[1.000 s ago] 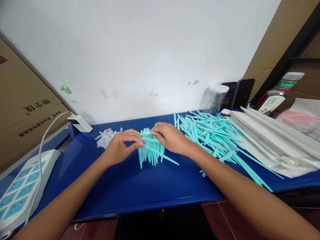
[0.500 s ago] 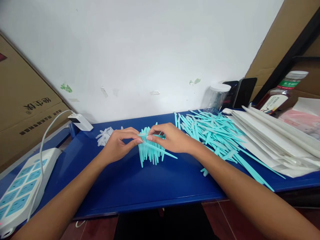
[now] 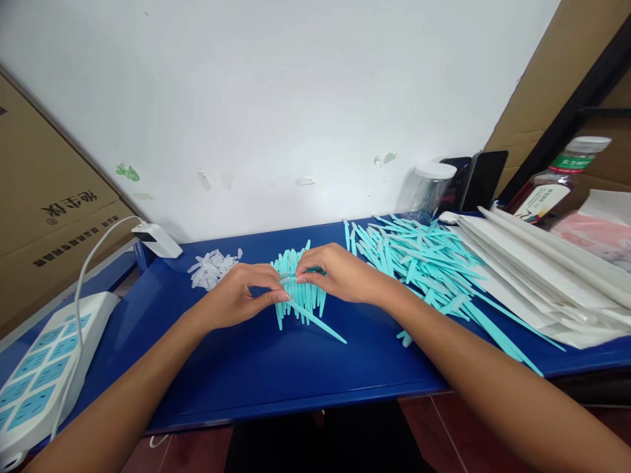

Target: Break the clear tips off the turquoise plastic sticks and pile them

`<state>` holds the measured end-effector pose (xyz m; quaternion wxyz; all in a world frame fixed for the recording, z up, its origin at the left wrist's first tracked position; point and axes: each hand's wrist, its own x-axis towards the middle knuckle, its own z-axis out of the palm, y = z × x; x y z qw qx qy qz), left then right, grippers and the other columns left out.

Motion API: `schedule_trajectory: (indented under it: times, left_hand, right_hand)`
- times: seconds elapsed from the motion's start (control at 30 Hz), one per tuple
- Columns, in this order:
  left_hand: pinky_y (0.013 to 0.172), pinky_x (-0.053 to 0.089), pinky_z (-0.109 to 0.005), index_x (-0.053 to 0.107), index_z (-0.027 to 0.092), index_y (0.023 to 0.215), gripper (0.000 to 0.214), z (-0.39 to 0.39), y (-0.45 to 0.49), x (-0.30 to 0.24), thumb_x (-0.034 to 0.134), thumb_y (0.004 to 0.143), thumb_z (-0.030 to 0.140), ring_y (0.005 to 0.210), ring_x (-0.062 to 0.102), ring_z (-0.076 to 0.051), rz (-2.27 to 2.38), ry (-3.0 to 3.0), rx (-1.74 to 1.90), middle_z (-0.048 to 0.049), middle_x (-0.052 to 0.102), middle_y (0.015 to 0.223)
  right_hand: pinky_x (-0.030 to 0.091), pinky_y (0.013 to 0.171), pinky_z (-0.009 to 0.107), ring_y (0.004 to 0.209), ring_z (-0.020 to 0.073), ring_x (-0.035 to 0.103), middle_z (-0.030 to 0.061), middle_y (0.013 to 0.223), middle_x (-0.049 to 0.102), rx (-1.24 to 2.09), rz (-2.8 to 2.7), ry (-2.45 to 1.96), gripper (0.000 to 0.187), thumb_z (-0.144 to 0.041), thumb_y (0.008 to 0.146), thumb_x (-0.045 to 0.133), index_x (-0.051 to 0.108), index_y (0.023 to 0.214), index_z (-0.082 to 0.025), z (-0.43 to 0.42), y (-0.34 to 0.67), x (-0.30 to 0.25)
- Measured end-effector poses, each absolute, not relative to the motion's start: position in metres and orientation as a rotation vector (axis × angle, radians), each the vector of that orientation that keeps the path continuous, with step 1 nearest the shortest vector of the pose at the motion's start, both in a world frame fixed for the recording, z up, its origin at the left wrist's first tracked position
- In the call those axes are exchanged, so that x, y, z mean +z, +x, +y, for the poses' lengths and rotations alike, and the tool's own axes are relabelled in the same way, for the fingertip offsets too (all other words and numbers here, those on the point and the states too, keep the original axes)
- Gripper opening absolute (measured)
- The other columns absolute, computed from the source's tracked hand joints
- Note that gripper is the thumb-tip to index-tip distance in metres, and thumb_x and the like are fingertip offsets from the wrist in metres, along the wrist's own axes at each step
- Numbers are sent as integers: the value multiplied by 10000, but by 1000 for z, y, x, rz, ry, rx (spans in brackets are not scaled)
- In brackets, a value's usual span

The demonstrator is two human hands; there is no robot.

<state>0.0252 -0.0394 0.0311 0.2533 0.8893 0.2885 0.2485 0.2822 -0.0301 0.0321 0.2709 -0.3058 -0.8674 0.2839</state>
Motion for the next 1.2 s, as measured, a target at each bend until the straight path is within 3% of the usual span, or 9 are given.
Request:
schedule_trajectory:
  times: [0.3,0.53,0.7,0.9,1.2]
  left_hand:
    - [683,520,-295,826,237,847,285,-42,24,37,680,978,444,731,681,-177,810,2355,694,-54,769,807]
    - [706,504,-294,814,200,818,344,-13,-10,43,684,951,490,772,686,-194,1192,2372,1061,-57,781,833]
    - [698,477,-285,800,185,794,383,-5,-11,34,666,955,507,743,665,-179,1288,2327,1074,-39,775,800]
    - [696,456,-283,806,194,793,362,-8,-8,34,668,959,484,749,663,-170,1269,2290,1062,-25,774,801]
    - [693,457,-270,812,203,784,316,-6,-9,35,690,944,446,802,700,-179,1312,2256,1140,-24,792,820]
  right_hand:
    - [527,772,346,843,212,716,30,913,801,930,-2311,-936,252,-449,941,696,830,901,-240,-24,293,44]
    - [514,717,387,814,268,723,73,919,811,366,-2230,-1374,194,-348,927,685,835,883,-231,4,326,37]
    - [467,701,376,843,292,729,91,915,805,34,-2303,-1573,153,-274,935,659,796,914,-208,-4,302,16]
    - [404,638,336,867,288,716,111,949,779,84,-2234,-1724,179,-217,940,662,669,1112,-172,-13,283,7]
    - [357,585,331,752,268,677,116,856,742,234,-2186,-1761,164,-288,966,640,624,1073,-164,-18,278,5]
